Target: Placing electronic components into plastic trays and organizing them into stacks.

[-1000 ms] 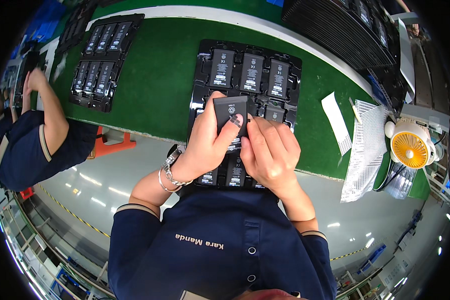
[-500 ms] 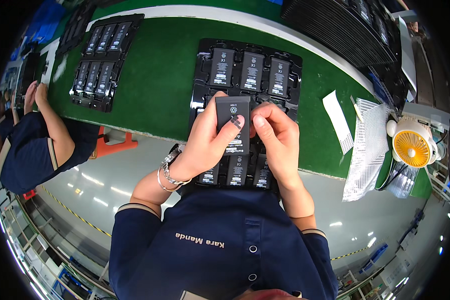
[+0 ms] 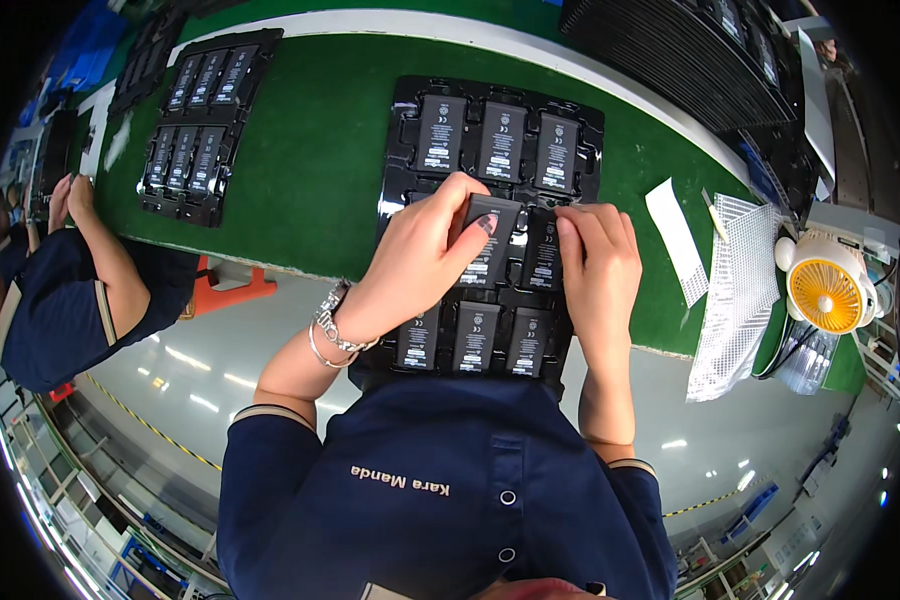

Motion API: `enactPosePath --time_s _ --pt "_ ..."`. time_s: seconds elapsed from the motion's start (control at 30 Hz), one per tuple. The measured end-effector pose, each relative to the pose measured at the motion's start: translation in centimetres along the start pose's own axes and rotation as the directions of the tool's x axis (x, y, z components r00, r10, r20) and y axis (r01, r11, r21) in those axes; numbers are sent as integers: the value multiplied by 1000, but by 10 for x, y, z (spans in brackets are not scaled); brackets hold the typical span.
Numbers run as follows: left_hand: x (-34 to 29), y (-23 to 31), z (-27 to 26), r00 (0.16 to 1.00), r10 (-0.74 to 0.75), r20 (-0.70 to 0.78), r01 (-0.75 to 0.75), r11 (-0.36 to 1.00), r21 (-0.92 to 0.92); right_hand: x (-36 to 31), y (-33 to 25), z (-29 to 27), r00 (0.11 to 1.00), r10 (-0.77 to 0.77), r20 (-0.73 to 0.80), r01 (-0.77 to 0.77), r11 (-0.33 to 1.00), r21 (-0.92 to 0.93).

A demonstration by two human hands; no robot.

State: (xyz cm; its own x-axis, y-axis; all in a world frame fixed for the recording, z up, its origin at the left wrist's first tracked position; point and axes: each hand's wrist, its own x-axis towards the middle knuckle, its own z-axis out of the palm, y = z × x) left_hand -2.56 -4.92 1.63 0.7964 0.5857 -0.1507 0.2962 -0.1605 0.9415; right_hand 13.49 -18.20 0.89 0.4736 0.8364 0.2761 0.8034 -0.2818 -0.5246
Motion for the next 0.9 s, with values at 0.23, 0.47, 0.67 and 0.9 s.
enactPosePath --time_s 0.23,0.47,0.67,0.9 --pt "12 -15 7 966 255 -52 -190 829 526 -8 8 4 996 56 76 -47 991 -124" --pt "7 -10 7 944 324 -69 -202 730 653 3 13 3 993 39 111 -37 999 -22" --pt "5 -12 11 943 329 49 -293 750 593 21 -1 -27 960 223 168 -276 845 458" --pt "2 -2 9 916 399 -31 -385 901 201 19 -22 -20 967 188 171 -253 763 594"
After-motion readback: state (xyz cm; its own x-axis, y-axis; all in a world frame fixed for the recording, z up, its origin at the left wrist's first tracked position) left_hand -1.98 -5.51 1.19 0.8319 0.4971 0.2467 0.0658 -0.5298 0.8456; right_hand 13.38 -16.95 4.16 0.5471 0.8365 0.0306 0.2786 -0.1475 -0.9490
